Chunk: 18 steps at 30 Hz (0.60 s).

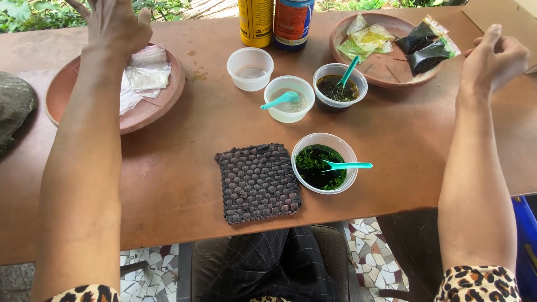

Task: Preparing green liquid samples by transferring them from a bowl into small plastic bags using a spoon and a small funnel.

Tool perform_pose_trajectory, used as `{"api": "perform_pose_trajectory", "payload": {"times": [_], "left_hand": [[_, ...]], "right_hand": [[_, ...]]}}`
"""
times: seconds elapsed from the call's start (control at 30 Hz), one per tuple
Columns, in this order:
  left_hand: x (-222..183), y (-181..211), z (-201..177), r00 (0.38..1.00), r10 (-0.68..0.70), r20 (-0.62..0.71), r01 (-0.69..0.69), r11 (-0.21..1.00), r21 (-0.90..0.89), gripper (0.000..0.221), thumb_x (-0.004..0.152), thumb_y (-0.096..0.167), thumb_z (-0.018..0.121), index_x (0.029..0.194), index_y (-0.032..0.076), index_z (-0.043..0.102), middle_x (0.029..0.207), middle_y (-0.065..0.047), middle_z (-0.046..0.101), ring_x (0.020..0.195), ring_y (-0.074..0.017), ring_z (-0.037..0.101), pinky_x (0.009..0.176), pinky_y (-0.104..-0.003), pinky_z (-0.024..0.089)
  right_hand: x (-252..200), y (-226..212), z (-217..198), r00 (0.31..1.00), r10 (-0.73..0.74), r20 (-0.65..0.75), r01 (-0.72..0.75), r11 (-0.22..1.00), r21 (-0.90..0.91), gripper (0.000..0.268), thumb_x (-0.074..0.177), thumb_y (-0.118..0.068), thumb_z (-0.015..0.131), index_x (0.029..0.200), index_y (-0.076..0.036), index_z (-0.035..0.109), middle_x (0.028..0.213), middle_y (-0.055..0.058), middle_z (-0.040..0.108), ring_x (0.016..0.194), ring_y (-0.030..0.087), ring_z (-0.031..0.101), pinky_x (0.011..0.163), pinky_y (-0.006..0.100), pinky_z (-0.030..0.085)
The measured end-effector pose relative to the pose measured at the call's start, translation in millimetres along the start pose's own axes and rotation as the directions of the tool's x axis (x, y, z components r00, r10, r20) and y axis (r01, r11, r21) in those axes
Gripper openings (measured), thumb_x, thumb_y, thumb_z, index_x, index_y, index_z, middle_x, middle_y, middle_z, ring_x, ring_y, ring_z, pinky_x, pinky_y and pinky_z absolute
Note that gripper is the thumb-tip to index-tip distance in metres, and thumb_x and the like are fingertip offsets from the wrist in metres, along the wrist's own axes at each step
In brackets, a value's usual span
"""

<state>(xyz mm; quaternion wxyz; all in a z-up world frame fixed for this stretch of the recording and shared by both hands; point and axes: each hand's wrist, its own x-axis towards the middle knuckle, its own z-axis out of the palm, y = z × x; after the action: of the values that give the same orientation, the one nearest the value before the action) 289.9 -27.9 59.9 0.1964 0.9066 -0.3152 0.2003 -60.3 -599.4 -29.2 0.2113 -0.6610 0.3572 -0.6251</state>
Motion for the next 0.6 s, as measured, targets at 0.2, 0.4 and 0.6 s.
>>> {"api": "perform_pose_trajectory", "payload": {"times": [0.2, 0.4, 0.6], "left_hand": [[4, -50, 35, 0.971, 0.207, -0.122, -0.167, 0.946, 0.279, 0.054, 0.092, 0.019, 0.089, 0.130, -0.012, 0.065, 0.129, -0.031, 0.068, 0.128, -0.0544, 0.057, 0.107, -0.078, 0.011], [-58, 59, -30, 0.958, 0.252, -0.136, -0.241, 0.966, 0.095, 0.089, 0.094, 0.006, 0.090, 0.159, -0.008, 0.031, 0.159, -0.039, 0.036, 0.145, -0.0541, 0.032, 0.109, -0.077, 0.014], [-121, 120, -46, 0.887, 0.431, -0.165, -0.444, 0.895, -0.050, 0.075, 0.100, 0.016, 0.077, 0.157, -0.009, 0.034, 0.162, -0.034, 0.032, 0.152, -0.0476, 0.022, 0.124, -0.066, 0.015]], "right_hand": [[2, 5, 7, 1.000, 0.004, 0.002, -0.004, 0.999, 0.037, 0.039, 0.105, -0.034, 0.065, 0.071, -0.016, 0.075, 0.051, -0.004, 0.070, 0.044, 0.002, 0.071, 0.049, 0.022, 0.060], [16, -5, 3, 0.928, -0.267, -0.261, 0.270, 0.963, -0.025, 0.038, 0.099, -0.036, 0.067, 0.069, -0.015, 0.059, 0.055, -0.003, 0.069, 0.050, 0.008, 0.065, 0.052, 0.029, 0.056], [18, -44, -12, 0.860, -0.405, -0.311, 0.401, 0.913, -0.082, 0.045, 0.100, -0.027, 0.081, 0.072, -0.013, 0.049, 0.065, -0.005, 0.055, 0.064, 0.008, 0.053, 0.056, 0.031, 0.045]]}}
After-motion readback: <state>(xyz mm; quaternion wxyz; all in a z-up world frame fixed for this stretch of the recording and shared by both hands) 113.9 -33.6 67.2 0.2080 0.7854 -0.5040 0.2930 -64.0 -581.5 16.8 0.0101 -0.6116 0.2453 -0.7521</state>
